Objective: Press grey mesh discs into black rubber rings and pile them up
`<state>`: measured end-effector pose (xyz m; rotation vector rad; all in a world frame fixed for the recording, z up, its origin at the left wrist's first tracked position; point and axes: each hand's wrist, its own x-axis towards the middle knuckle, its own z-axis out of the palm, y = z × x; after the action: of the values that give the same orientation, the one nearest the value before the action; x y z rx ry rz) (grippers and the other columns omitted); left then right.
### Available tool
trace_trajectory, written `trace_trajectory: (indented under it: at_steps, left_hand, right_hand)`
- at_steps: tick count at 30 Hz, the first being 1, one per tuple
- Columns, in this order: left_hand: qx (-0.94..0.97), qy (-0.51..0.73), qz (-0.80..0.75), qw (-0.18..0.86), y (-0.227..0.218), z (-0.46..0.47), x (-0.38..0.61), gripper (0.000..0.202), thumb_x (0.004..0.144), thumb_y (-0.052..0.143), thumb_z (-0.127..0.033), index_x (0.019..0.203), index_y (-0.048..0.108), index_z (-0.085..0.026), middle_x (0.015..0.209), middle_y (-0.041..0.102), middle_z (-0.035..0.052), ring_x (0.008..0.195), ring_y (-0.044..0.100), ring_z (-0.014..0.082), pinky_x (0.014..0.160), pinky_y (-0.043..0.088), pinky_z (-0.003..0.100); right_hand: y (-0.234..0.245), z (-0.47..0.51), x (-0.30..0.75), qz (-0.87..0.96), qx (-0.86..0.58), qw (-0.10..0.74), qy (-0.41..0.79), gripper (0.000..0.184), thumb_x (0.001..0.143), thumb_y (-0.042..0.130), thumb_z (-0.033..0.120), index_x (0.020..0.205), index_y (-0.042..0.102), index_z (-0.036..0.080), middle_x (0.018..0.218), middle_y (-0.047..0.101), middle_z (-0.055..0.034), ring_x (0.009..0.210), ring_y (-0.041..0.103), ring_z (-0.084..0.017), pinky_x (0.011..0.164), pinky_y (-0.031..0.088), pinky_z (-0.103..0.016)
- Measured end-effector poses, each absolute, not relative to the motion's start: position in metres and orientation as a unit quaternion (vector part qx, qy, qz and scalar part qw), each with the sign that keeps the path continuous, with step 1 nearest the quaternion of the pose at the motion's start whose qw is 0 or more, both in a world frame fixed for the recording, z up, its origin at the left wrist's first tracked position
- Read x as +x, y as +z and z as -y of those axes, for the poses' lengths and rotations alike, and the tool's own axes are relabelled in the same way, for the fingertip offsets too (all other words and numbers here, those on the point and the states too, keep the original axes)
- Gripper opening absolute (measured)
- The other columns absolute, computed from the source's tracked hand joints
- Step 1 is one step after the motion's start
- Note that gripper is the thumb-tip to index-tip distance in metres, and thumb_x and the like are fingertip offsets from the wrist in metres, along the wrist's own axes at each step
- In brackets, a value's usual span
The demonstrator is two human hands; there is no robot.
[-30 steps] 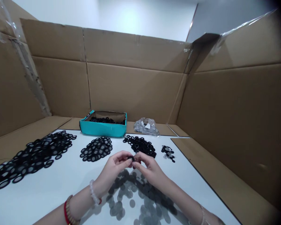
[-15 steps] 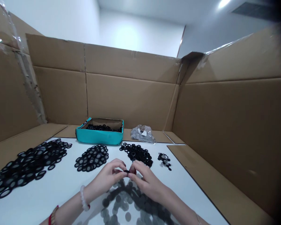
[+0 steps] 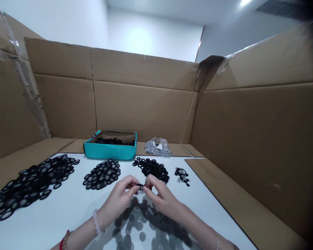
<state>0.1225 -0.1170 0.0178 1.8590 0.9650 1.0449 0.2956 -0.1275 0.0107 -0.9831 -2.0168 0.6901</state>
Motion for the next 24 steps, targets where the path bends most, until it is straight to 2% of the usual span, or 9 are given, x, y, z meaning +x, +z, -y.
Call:
trace_trajectory:
  at_steps: [5, 10, 12, 14, 17, 20, 24]
  left_hand:
    - [0.678, 0.427, -0.383, 0.46, 0.012, 0.116, 0.125, 0.014, 0.079, 0.053, -0.029, 0.074, 0.054, -0.017, 0.067, 0.052, -0.0014, 0.061, 0.051, 0.0137, 0.057, 0.04, 0.023]
    - [0.64, 0.434, -0.368, 0.516, 0.008, 0.116, 0.128, 0.019, 0.081, 0.052, -0.036, 0.085, 0.051, -0.018, 0.066, 0.049, -0.0043, 0.049, 0.046, 0.0091, 0.049, 0.037, 0.021]
    - [0.662, 0.426, -0.359, 0.501, 0.012, 0.118, 0.127, 0.019, 0.083, 0.051, -0.035, 0.093, 0.051, -0.019, 0.069, 0.051, -0.0032, 0.054, 0.05, 0.0109, 0.052, 0.04, 0.022]
    - [0.716, 0.413, -0.344, 0.445, 0.017, 0.12, 0.124, 0.016, 0.084, 0.05, -0.029, 0.097, 0.053, -0.02, 0.079, 0.055, 0.0006, 0.071, 0.056, 0.0153, 0.066, 0.045, 0.025]
    - [0.796, 0.385, -0.333, 0.327, 0.023, 0.121, 0.118, 0.011, 0.084, 0.047, -0.02, 0.088, 0.057, -0.02, 0.095, 0.055, 0.0055, 0.092, 0.052, 0.0204, 0.083, 0.041, 0.031]
    - [0.818, 0.371, -0.343, 0.274, 0.023, 0.121, 0.116, 0.014, 0.085, 0.041, -0.015, 0.084, 0.054, -0.02, 0.094, 0.052, 0.0059, 0.092, 0.05, 0.0205, 0.083, 0.04, 0.032]
    - [0.804, 0.386, -0.354, 0.281, 0.017, 0.12, 0.118, 0.014, 0.085, 0.041, -0.017, 0.083, 0.055, -0.02, 0.092, 0.052, 0.0052, 0.091, 0.05, 0.0204, 0.083, 0.04, 0.033]
  right_hand:
    - [0.016, 0.131, 0.297, 0.807, -0.395, 0.364, 0.245, 0.018, 0.09, 0.042, 0.022, 0.072, 0.041, 0.019, 0.075, 0.045, 0.0011, 0.07, 0.043, -0.013, 0.061, 0.035, -0.024]
    - [0.015, 0.128, 0.298, 0.798, -0.386, 0.377, 0.27, 0.012, 0.089, 0.047, 0.026, 0.079, 0.048, 0.019, 0.077, 0.05, 0.0008, 0.073, 0.048, -0.014, 0.066, 0.038, -0.024]
    - [0.014, 0.126, 0.299, 0.799, -0.38, 0.38, 0.27, 0.013, 0.088, 0.048, 0.027, 0.078, 0.051, 0.019, 0.076, 0.051, 0.0006, 0.073, 0.049, -0.014, 0.066, 0.038, -0.024]
    - [0.013, 0.125, 0.3, 0.807, -0.383, 0.372, 0.253, 0.016, 0.089, 0.048, 0.027, 0.075, 0.052, 0.019, 0.075, 0.052, 0.0001, 0.074, 0.049, -0.015, 0.067, 0.038, -0.025]
    - [0.014, 0.126, 0.301, 0.822, -0.384, 0.351, 0.232, 0.017, 0.089, 0.048, 0.026, 0.073, 0.05, 0.019, 0.076, 0.052, -0.0005, 0.075, 0.048, -0.016, 0.068, 0.038, -0.027]
    - [0.014, 0.129, 0.299, 0.828, -0.394, 0.328, 0.224, 0.016, 0.088, 0.046, 0.023, 0.072, 0.045, 0.02, 0.074, 0.049, 0.0007, 0.071, 0.045, -0.015, 0.064, 0.036, -0.025]
    - [0.012, 0.13, 0.298, 0.824, -0.41, 0.328, 0.214, 0.019, 0.088, 0.046, 0.022, 0.07, 0.04, 0.02, 0.069, 0.045, 0.0025, 0.067, 0.042, -0.014, 0.059, 0.034, -0.024]
